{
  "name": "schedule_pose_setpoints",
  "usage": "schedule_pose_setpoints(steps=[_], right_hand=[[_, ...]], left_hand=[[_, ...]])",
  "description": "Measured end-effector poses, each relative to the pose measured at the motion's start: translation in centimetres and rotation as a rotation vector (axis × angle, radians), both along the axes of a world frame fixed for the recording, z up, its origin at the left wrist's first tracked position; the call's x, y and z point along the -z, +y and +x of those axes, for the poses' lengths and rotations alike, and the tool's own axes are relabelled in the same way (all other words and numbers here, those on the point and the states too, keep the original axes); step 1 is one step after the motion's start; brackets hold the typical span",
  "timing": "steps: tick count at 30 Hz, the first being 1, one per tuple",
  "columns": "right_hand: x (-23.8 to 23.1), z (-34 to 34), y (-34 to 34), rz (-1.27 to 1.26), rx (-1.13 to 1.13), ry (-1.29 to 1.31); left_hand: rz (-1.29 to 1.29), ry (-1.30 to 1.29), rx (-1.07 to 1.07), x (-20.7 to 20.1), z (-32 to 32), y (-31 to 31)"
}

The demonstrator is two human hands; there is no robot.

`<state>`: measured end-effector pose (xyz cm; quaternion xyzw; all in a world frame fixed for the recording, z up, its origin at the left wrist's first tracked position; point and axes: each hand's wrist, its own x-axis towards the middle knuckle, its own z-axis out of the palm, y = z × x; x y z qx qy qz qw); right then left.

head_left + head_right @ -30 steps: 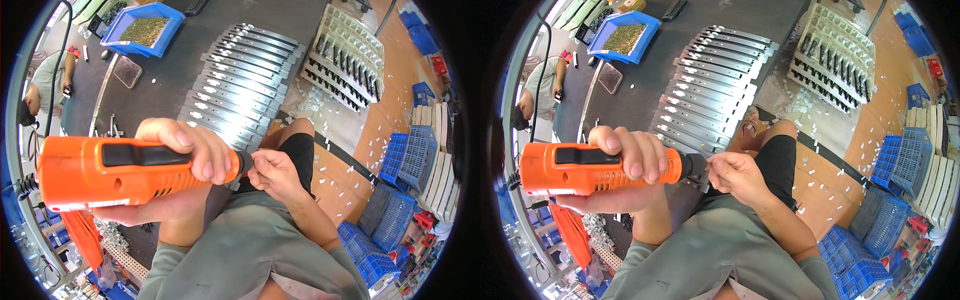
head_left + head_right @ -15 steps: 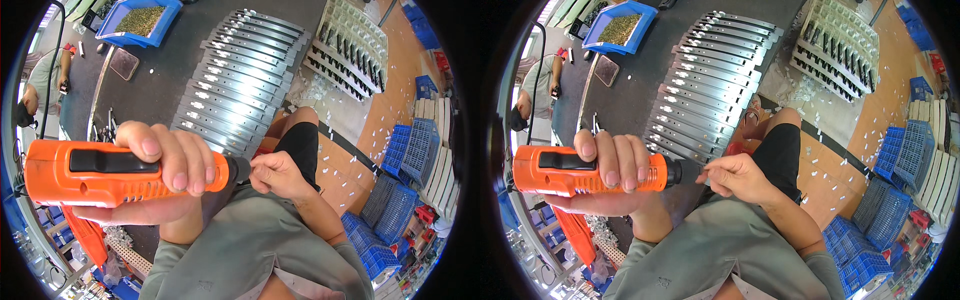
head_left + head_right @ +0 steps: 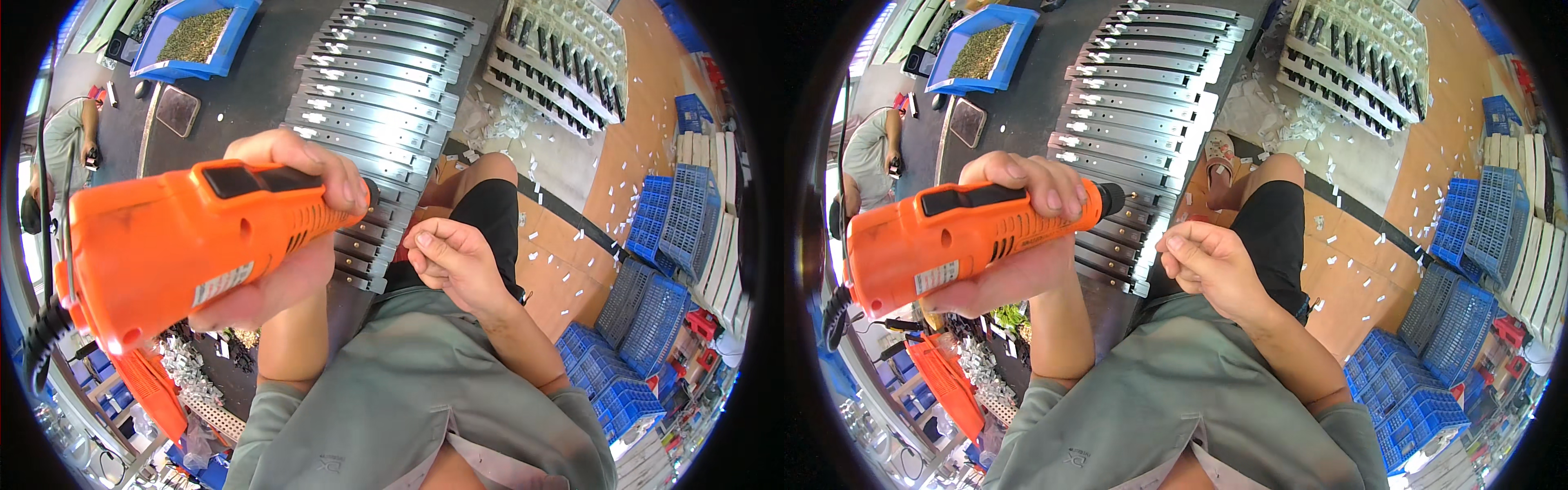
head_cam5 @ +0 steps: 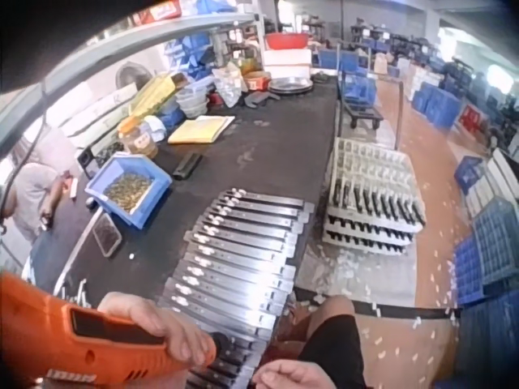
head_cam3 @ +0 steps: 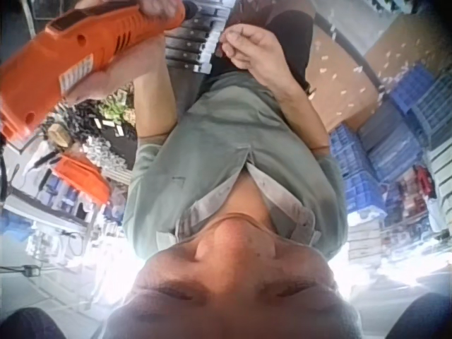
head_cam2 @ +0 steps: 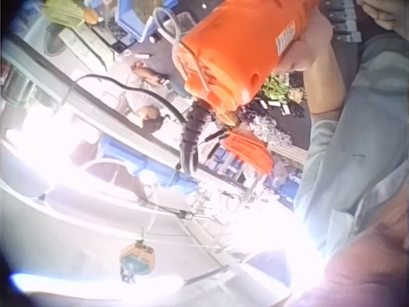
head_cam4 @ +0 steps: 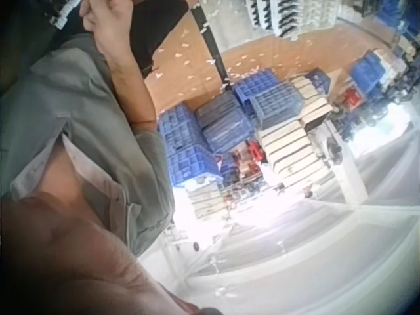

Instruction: The person assembles small metal brackets and plastic fasteners with screws into metal housings at a workbench. The parts are fastened together using an electric screwdriver.

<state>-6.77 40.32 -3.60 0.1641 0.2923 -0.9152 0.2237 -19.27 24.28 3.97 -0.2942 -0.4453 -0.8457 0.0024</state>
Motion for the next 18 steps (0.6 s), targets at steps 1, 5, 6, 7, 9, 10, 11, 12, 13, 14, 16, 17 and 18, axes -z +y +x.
schedule_pose_setpoints(steps=[1,5,6,7,9,10,11,12,13,14,16,17,18], right_hand=[[-0.02,0.00,0.01,-0.018,-0.006,0.002],[0.19,-0.06,0.30,-0.075,0.030,-0.034],[0.17,-0.13,0.48,-0.110,0.037,-0.021],[0.18,-0.12,0.57,-0.145,0.044,-0.009],[0.29,-0.01,0.42,-0.134,0.049,-0.020],[0.30,0.02,0.30,-0.120,0.052,-0.030],[0.14,0.02,0.15,-0.122,0.052,-0.032],[-0.13,-0.01,-0.03,-0.102,0.052,-0.007],[-0.29,-0.01,-0.15,-0.082,0.051,0.019],[-0.31,-0.01,-0.20,-0.083,0.051,0.017],[-0.27,-0.01,-0.20,-0.066,0.016,0.068],[-0.11,0.02,-0.22,-0.065,0.018,0.066],[0.15,0.04,-0.27,-0.046,0.011,0.086]], left_hand=[[-0.022,0.029,0.007,-0.12,-0.02,0.07],[-0.069,0.071,0.016,-0.53,0.04,0.13],[-0.071,0.069,0.019,-0.55,0.08,0.09],[-0.079,0.066,0.019,-0.56,0.13,0.04],[-0.090,0.060,0.019,-0.58,0.17,0.05],[-0.092,0.053,0.025,-0.59,0.16,0.09],[-0.093,0.046,0.030,-0.59,0.14,0.12],[-0.095,0.044,0.030,-0.57,0.11,0.12],[-0.084,0.045,0.041,-0.54,0.07,0.14],[-0.072,0.046,0.051,-0.50,0.02,0.14],[-0.067,0.054,0.056,-0.28,-0.14,0.08],[-0.061,0.063,0.059,-0.19,-0.21,0.07],[-0.061,0.061,0.060,-0.15,-0.24,0.11]])
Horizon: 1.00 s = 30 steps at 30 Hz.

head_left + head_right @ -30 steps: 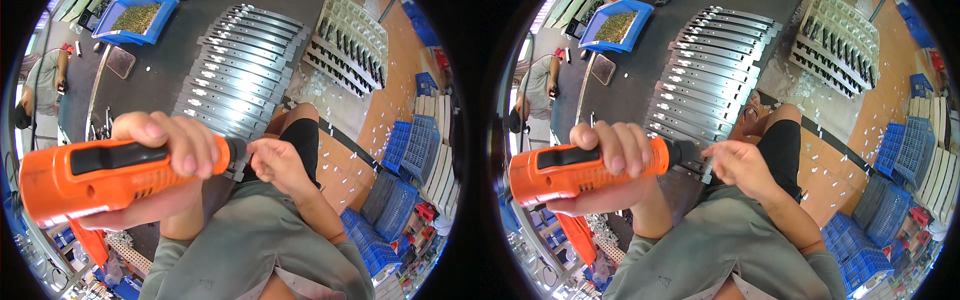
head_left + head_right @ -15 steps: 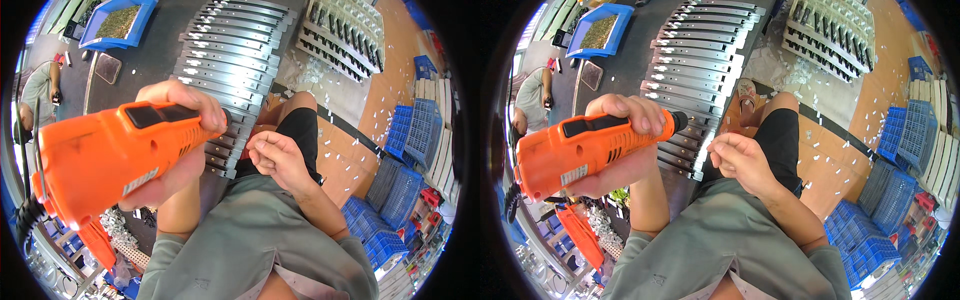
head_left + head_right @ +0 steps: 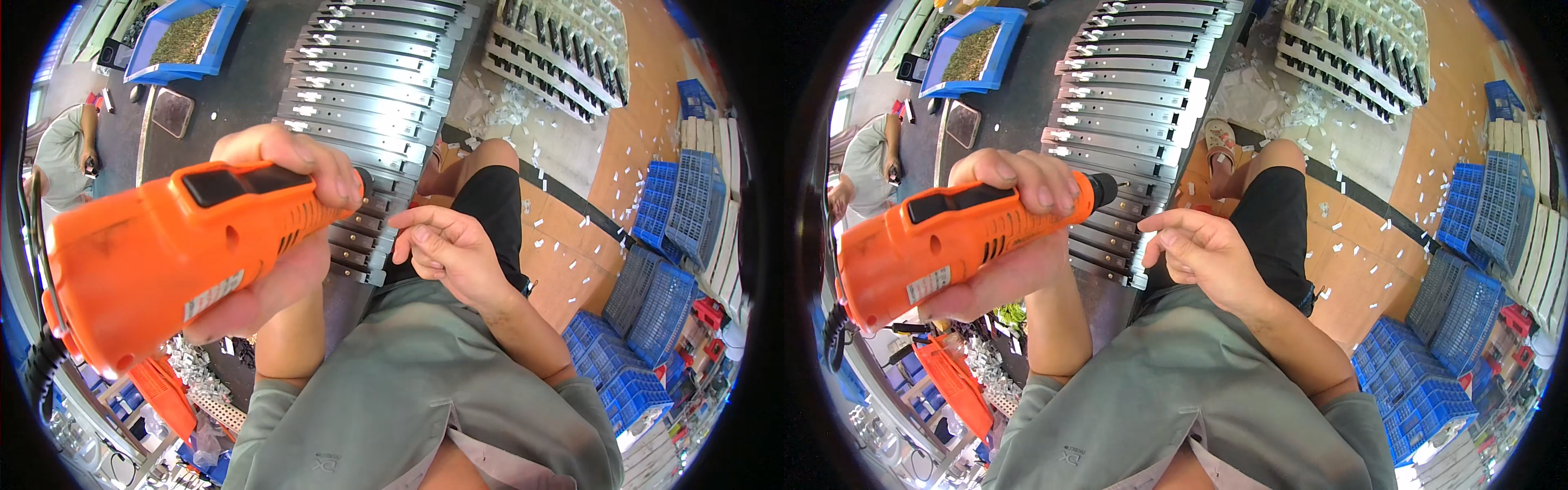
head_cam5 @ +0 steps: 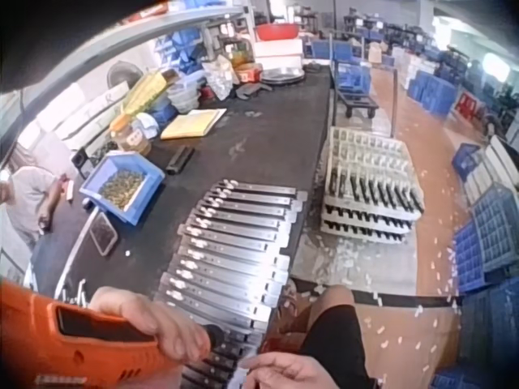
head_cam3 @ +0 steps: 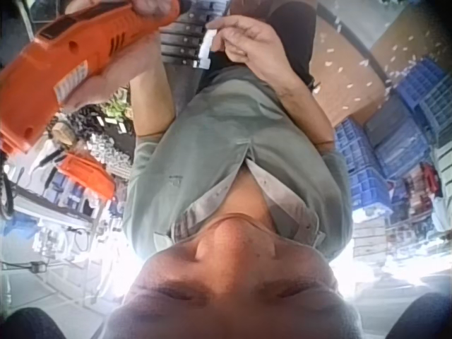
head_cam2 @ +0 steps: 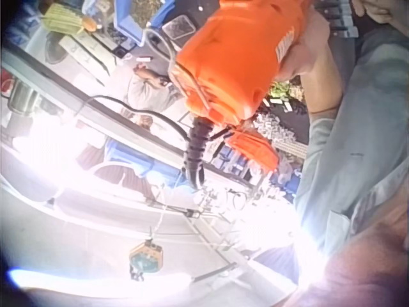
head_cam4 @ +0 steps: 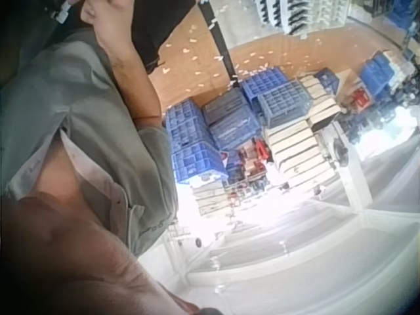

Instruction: The person assembles small metal brackets and plastic fasteners with screws into metal housings at a workbench. The parts are fastened together using an electric screwdriver.

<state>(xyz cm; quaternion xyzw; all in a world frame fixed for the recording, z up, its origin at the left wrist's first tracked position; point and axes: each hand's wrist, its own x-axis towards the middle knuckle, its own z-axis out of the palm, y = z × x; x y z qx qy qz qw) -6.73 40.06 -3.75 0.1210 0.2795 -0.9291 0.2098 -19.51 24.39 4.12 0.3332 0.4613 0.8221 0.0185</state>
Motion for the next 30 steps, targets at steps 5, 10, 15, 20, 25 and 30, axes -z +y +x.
schedule_pose_setpoints(steps=[5,10,15,20,25,30], right_hand=[[0.0,0.0,-0.3,0.067,0.000,0.053],[0.5,-0.1,0.6,-0.010,-0.022,0.025],[-0.4,-1.3,-0.3,-0.146,-0.011,-0.011],[0.4,-1.1,-1.1,-0.393,-0.068,0.132],[-0.1,-0.7,-0.8,-0.198,-0.093,0.114],[-1.4,-0.4,-0.7,0.045,-0.136,0.172]], left_hand=[[-0.011,0.003,0.014,0.2,-0.2,-0.2],[-0.054,0.005,0.054,-2.3,-0.5,0.0],[0.016,0.003,0.137,-4.9,0.9,-0.5],[0.039,-0.082,0.043,-6.0,2.6,-0.4],[0.054,-0.128,-0.022,-6.5,3.4,-0.9],[0.090,-0.170,-0.045,-6.7,3.6,-1.4]])
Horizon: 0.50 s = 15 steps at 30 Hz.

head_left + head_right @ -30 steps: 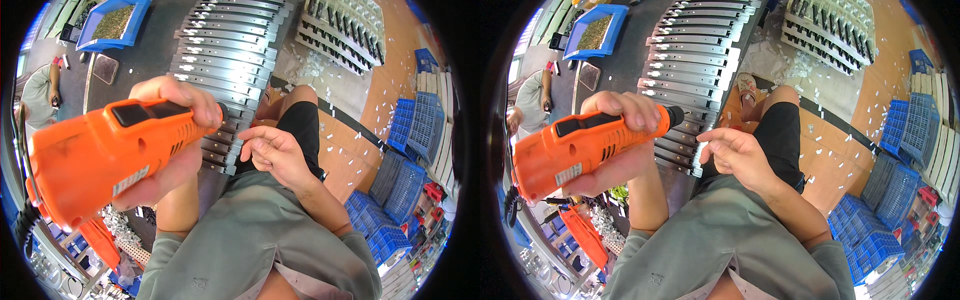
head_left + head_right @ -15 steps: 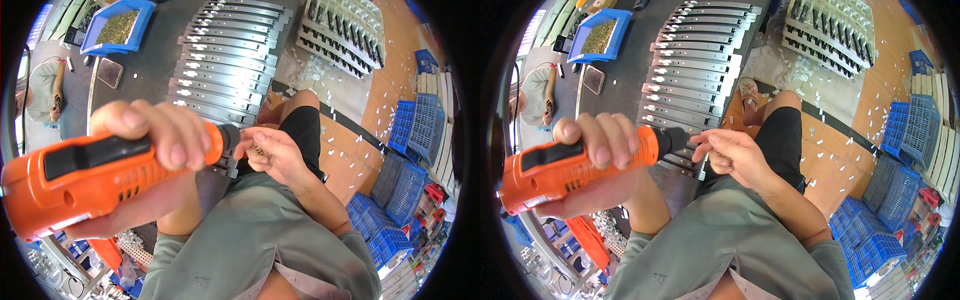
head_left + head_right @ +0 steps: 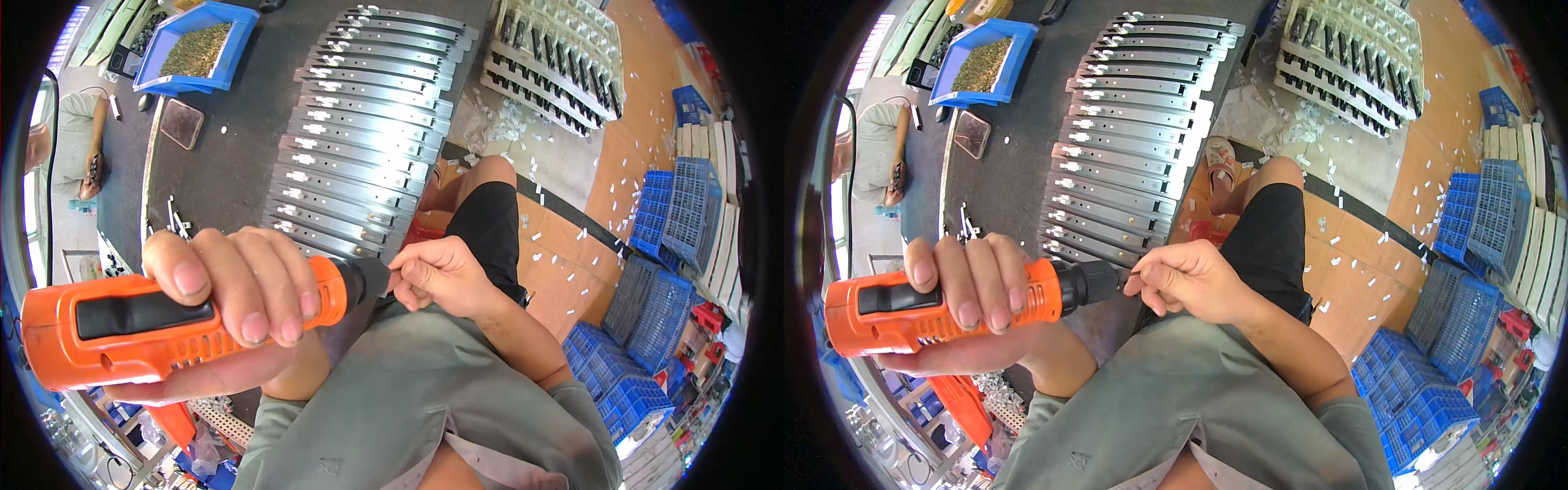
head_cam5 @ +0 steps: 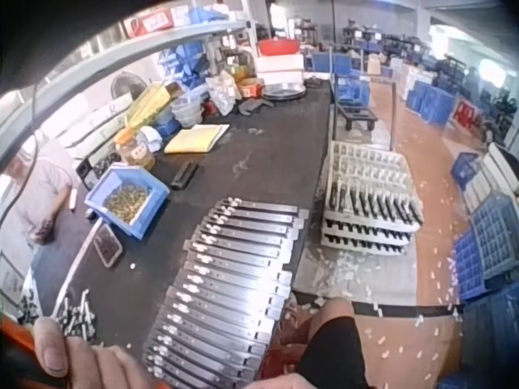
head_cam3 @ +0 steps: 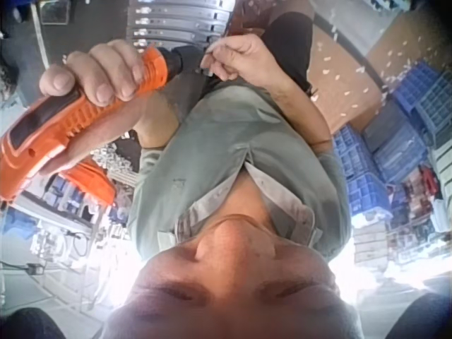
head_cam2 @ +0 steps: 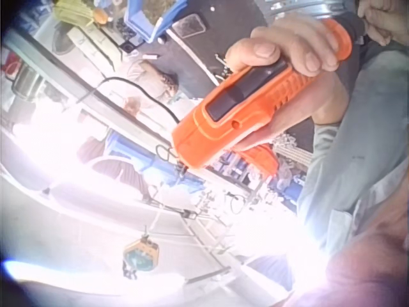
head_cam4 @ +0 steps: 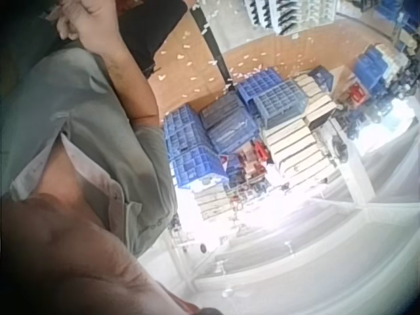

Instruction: The person assembles small metal brackets and plastic fasteners with screws into metal housings at a workbench. The parts are fastened together using an electric screwdriver.

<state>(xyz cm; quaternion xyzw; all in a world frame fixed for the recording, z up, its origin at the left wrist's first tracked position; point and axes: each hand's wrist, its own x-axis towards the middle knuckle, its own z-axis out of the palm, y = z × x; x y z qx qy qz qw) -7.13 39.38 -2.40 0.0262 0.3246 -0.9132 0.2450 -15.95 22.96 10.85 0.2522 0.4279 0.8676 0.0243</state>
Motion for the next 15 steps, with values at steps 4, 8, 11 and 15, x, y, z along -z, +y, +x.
schedule_pose_setpoints(steps=[4,8,11,15], right_hand=[[-0.6,0.1,-0.4,0.120,-0.009,0.111],[-0.8,-0.8,-0.1,0.189,0.011,-0.116],[0.5,-1.1,1.8,-0.040,0.037,-0.439],[1.0,-0.6,2.6,-0.155,0.171,-0.340]], left_hand=[[0.022,-0.043,0.032,0.2,-0.2,-0.3],[-0.030,0.059,-0.028,1.3,-0.7,0.7],[-0.167,0.274,0.036,3.4,-2.7,0.4],[-0.097,0.246,0.092,5.7,-3.4,0.2]])
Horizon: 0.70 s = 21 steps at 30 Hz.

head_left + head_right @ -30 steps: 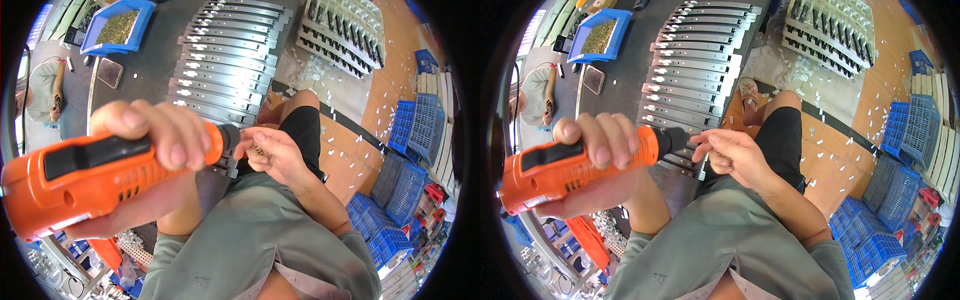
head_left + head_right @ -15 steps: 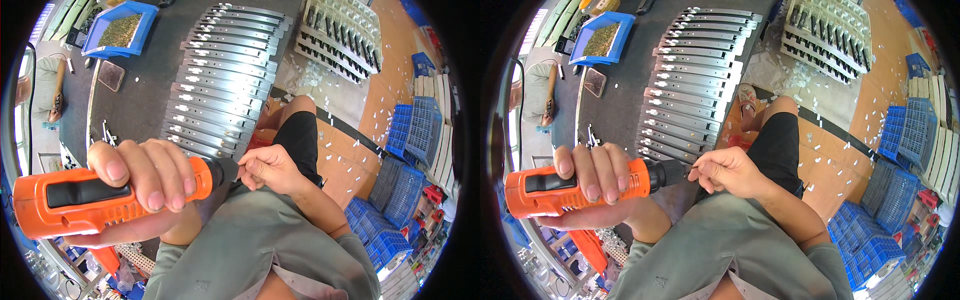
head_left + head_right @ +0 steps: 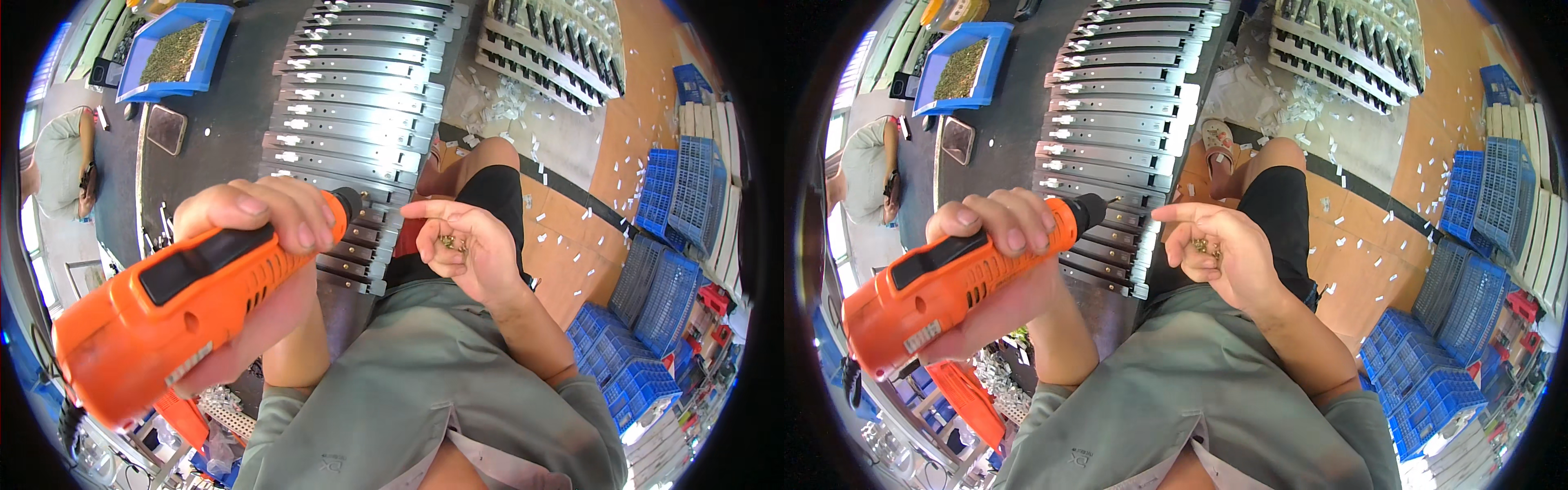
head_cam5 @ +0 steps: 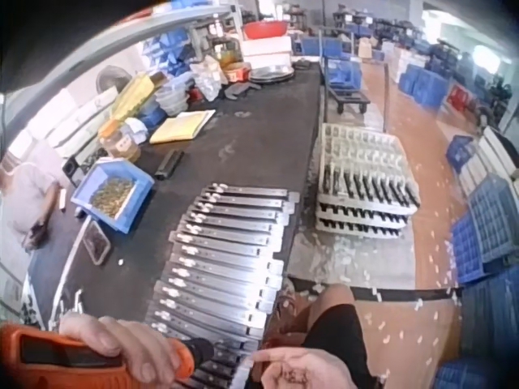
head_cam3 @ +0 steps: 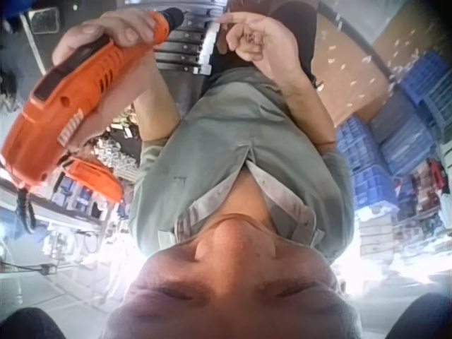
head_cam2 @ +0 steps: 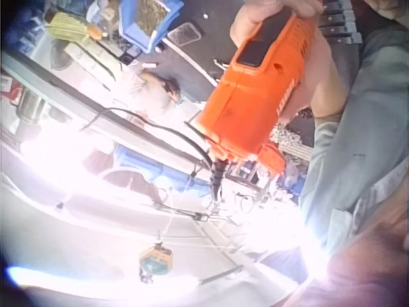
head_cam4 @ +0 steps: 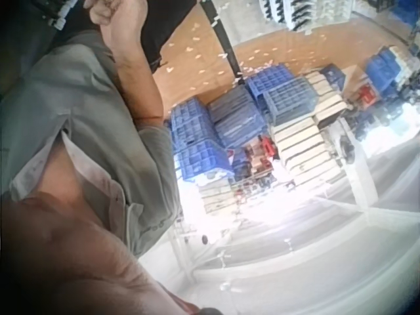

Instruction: The person assembles small metal brackets and plastic fasteners with screws into metal housings at a workbench. The parts are fastened together using an electric screwdriver.

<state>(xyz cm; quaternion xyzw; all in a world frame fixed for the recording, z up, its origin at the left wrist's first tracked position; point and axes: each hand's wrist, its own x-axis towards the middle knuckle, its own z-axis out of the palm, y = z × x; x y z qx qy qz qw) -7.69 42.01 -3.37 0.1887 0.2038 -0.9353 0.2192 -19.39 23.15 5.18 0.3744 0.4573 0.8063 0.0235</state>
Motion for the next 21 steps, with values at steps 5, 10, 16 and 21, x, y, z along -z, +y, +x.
schedule_pose_setpoints(steps=[5,10,16,21], right_hand=[[-0.4,0.0,-0.4,0.041,0.034,0.014],[-0.1,-0.1,-0.1,0.092,0.000,0.053],[-0.2,0.0,-0.2,0.029,-0.018,0.074],[0.5,0.6,-0.7,0.011,0.034,0.103]], left_hand=[[0.021,-0.044,0.025,0.9,-0.5,0.2],[-0.072,0.028,-0.025,0.4,-0.1,1.1],[-0.071,-0.009,-0.032,0.3,0.4,1.2],[-0.083,-0.019,0.017,0.3,-0.2,1.1]])
